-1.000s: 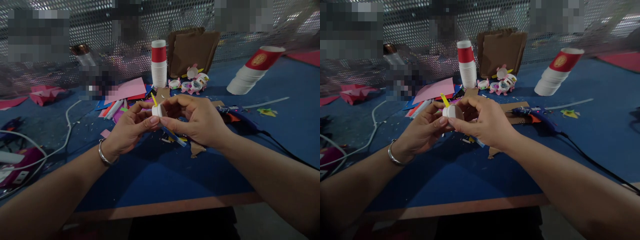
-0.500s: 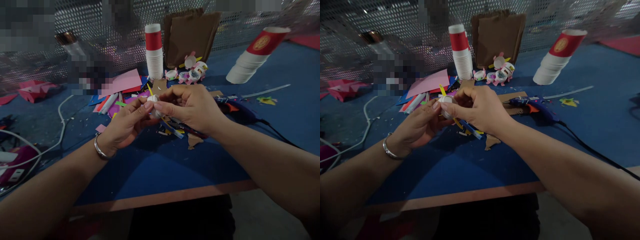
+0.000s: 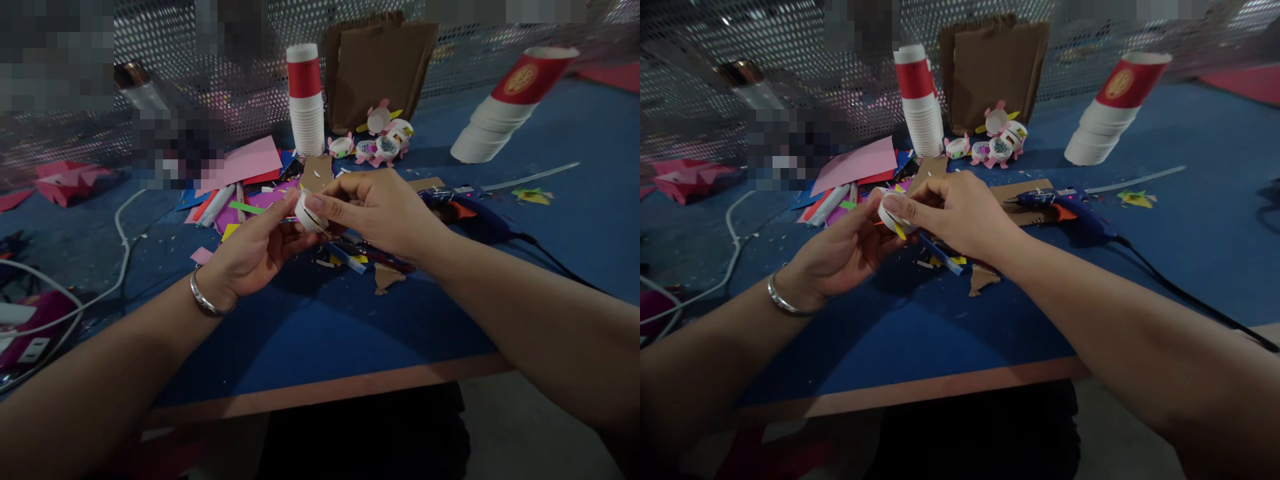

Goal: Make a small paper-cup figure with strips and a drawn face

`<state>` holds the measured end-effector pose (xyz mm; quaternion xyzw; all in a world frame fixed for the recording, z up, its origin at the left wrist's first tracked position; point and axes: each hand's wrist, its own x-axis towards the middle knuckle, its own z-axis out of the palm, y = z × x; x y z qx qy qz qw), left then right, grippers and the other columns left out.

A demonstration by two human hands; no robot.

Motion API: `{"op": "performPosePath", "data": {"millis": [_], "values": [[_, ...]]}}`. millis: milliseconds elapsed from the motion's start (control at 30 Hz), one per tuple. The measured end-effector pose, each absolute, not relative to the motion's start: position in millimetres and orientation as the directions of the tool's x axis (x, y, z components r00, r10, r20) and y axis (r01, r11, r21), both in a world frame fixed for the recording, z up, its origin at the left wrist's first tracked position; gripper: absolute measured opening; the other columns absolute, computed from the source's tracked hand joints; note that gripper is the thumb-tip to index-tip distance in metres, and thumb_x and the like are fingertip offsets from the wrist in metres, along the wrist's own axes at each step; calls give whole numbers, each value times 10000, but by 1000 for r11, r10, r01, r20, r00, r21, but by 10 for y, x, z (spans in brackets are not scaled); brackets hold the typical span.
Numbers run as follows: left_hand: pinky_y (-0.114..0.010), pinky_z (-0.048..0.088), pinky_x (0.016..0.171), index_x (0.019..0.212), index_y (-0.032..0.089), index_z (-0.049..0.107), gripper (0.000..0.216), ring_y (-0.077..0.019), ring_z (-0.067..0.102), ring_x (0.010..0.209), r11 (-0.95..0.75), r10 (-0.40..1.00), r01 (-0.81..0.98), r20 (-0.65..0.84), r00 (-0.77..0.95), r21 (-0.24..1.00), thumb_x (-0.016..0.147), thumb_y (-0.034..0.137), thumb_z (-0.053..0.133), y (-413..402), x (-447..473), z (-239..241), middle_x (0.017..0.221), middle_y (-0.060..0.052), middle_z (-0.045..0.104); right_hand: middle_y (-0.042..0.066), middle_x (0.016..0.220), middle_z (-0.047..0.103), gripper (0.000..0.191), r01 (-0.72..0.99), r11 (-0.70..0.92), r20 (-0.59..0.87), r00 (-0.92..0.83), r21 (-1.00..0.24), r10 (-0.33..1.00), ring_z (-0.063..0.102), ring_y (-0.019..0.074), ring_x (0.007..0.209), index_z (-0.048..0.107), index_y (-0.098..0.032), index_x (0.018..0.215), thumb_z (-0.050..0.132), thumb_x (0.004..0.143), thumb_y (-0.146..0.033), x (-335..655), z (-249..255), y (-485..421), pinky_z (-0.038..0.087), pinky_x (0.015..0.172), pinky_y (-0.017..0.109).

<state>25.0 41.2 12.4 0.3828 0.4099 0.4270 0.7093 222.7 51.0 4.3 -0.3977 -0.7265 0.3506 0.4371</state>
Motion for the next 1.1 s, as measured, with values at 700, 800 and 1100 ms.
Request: {"op": "performPosePath", "data": {"millis": [700, 800, 1100], "values": [[-146, 640, 623, 987, 140, 761, 251, -95, 744, 654, 352, 931, -354, -284, 229, 866, 1075, 348, 652, 456, 209, 158, 842, -32, 789, 50, 874, 813, 467, 234, 421, 331, -343, -876, 879, 723, 176, 736, 796, -192, 986, 830, 878, -645, 2230, 75, 460, 545, 671, 302], [-145, 641, 617, 957, 134, 754, 282, -86, 729, 628, 347, 935, -368, -287, 209, 863, 1092, 342, 620, 465, 202, 164, 823, -28, 781, 39, 914, 808, 331, 259, 470, 378, -337, -844, 863, 714, 167, 750, 776, -201, 970, 865, 883, -508, 2208, 93, 427, 546, 684, 308], [-174, 656, 712, 1028, 165, 771, 245, -116, 773, 744, 322, 938, -352, -245, 246, 879, 1040, 401, 705, 452, 177, 128, 909, -41, 808, 36, 891, 726, 98, 302, 600, 481, -384, -741, 788, 656, 184, 778, 697, -222, 843, 745, 926, -201, 2187, 118, 391, 517, 747, 365]]}}
